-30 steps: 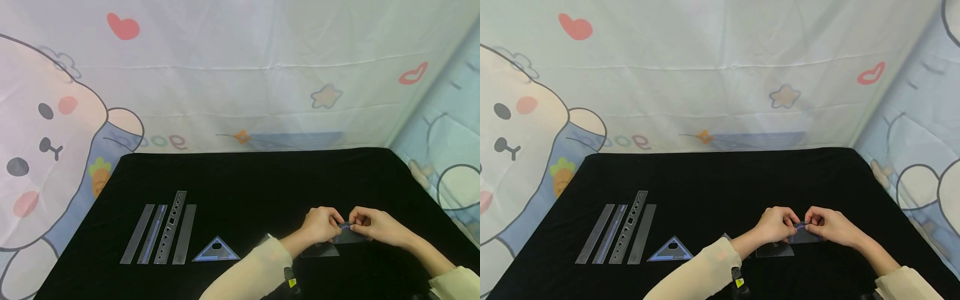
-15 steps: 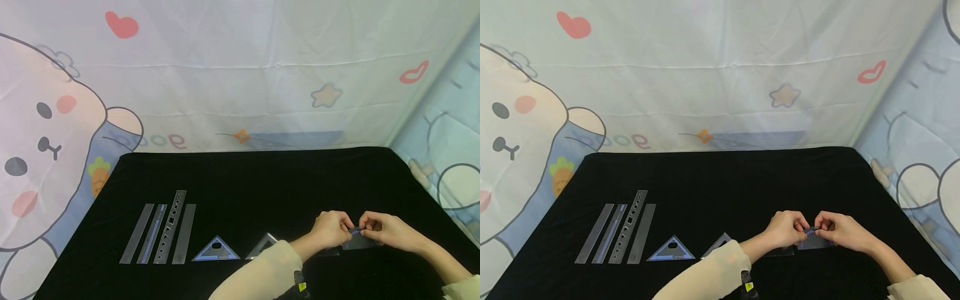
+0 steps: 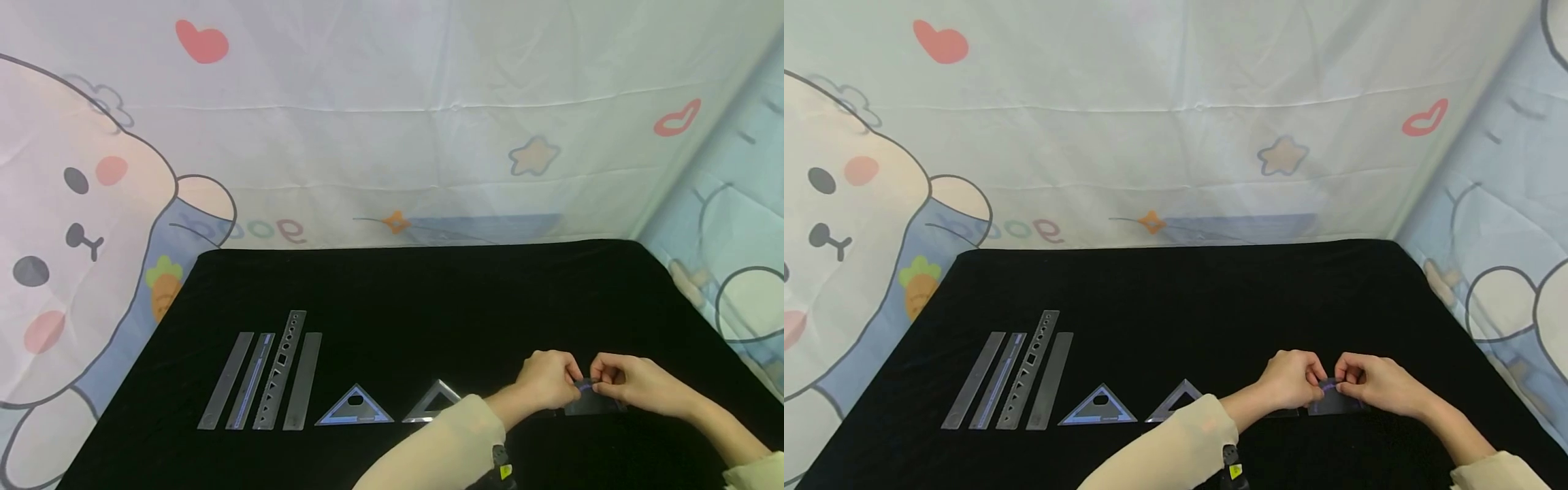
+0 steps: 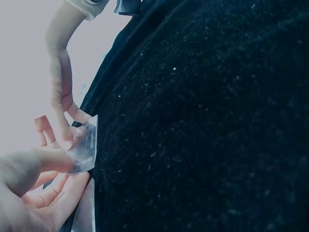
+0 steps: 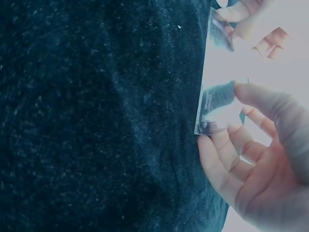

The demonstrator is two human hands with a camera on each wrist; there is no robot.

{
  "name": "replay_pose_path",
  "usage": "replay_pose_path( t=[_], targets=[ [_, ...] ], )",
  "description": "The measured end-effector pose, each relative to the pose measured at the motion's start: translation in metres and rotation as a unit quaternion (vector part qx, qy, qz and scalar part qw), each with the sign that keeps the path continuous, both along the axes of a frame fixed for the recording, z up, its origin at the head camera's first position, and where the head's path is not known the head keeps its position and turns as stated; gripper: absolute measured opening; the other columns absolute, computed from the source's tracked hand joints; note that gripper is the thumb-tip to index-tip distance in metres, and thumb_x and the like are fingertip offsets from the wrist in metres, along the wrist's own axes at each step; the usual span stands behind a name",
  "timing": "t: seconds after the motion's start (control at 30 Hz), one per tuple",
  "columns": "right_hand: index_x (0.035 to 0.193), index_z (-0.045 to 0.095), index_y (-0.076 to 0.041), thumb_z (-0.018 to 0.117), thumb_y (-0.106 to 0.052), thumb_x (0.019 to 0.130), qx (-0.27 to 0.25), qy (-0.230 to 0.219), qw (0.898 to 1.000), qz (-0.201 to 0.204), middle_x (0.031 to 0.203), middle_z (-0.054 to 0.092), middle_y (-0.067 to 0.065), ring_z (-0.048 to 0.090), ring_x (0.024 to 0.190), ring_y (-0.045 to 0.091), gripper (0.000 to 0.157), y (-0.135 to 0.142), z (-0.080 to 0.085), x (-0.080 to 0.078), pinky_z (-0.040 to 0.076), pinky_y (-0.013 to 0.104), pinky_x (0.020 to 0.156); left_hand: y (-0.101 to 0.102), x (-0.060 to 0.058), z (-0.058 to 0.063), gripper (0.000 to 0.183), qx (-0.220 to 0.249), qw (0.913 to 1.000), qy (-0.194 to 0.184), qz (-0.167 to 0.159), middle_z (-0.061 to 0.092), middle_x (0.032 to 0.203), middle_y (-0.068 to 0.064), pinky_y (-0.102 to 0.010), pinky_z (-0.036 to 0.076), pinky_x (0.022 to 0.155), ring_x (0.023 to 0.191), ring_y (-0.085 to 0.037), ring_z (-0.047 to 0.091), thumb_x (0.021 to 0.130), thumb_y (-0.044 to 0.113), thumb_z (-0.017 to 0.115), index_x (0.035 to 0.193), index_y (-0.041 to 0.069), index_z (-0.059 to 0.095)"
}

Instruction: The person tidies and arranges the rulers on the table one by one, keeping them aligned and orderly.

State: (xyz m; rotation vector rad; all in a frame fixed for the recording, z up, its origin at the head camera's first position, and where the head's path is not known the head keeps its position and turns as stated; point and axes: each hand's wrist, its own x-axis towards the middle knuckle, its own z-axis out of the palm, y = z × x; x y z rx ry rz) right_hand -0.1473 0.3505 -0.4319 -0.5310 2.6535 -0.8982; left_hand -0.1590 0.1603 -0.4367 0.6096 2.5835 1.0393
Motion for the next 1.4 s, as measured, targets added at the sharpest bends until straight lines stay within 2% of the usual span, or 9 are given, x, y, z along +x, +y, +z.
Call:
replay_pose_path(
  t=[0.17, 0.3, 0.67, 0.87, 1.17, 1.4],
  targets=[
    [0.089, 0.052, -0.016, 0.064, -0.022, 0.084, 0.012, 0.012, 1.0, 0.004, 0.073, 0.052, -0.003, 0.048, 0.054, 0.003, 0.014, 0.001, -0.002, 0.001, 0.044, 0.023, 0.046, 0.002, 0.001, 0.001, 0.012, -0.016, 0.9998, -0.009, -0.002, 0.05, 0.064, 0.012, -0.012, 0.041, 0.042, 0.048, 0.0, 0.049, 0.079, 0.014, 0.071, 0.085, 0.021, 0.063],
    [0.089, 0.053, -0.015, 0.064, -0.02, 0.084, 0.008, 0.02, 1.0, 0.013, 0.073, 0.052, -0.004, 0.048, 0.057, 0.002, 0.013, 0.0, -0.003, 0.001, 0.043, 0.022, 0.048, 0.002, 0.001, 0.001, 0.01, -0.031, 0.9995, -0.001, -0.007, 0.051, 0.064, 0.012, -0.013, 0.042, 0.043, 0.05, 0.001, 0.049, 0.079, 0.017, 0.071, 0.085, 0.021, 0.064],
    [0.091, 0.054, -0.014, 0.065, -0.019, 0.083, 0.012, 0.032, 0.999, 0.023, 0.075, 0.052, -0.005, 0.049, 0.062, 0.001, 0.015, 0.001, -0.008, -0.002, 0.044, 0.021, 0.051, 0.004, 0.0, 0.0, 0.008, -0.097, 0.9936, 0.055, -0.014, 0.05, 0.067, 0.015, -0.011, 0.039, 0.043, 0.05, 0.002, 0.046, 0.078, 0.024, 0.072, 0.083, 0.025, 0.065],
    [0.089, 0.052, -0.014, 0.067, -0.018, 0.081, 0.016, 0.044, 0.999, 0.022, 0.074, 0.052, -0.005, 0.048, 0.062, 0.001, 0.017, 0.001, -0.011, -0.003, 0.043, 0.021, 0.051, 0.007, 0.002, -0.001, 0.01, -0.123, 0.9898, 0.071, -0.004, 0.052, 0.07, 0.015, -0.012, 0.038, 0.041, 0.048, 0.002, 0.045, 0.077, 0.027, 0.073, 0.085, 0.028, 0.066],
    [0.089, 0.054, -0.013, 0.067, -0.016, 0.08, 0.03, 0.028, 0.999, 0.015, 0.074, 0.051, -0.003, 0.047, 0.061, 0.001, 0.016, 0.0, -0.012, -0.003, 0.044, 0.021, 0.051, 0.007, 0.004, -0.002, 0.012, -0.121, 0.9895, 0.079, -0.003, 0.053, 0.072, 0.015, -0.012, 0.037, 0.042, 0.05, 0.002, 0.045, 0.077, 0.026, 0.073, 0.087, 0.027, 0.067],
    [0.091, 0.054, -0.012, 0.067, -0.017, 0.079, 0.047, 0.024, 0.999, 0.005, 0.073, 0.052, -0.004, 0.048, 0.06, 0.002, 0.018, 0.0, -0.011, -0.004, 0.044, 0.021, 0.051, 0.005, 0.004, 0.0, 0.014, -0.093, 0.9934, 0.067, 0.0, 0.054, 0.076, 0.014, -0.011, 0.038, 0.044, 0.051, 0.002, 0.046, 0.078, 0.026, 0.071, 0.092, 0.026, 0.067]
  ],
)
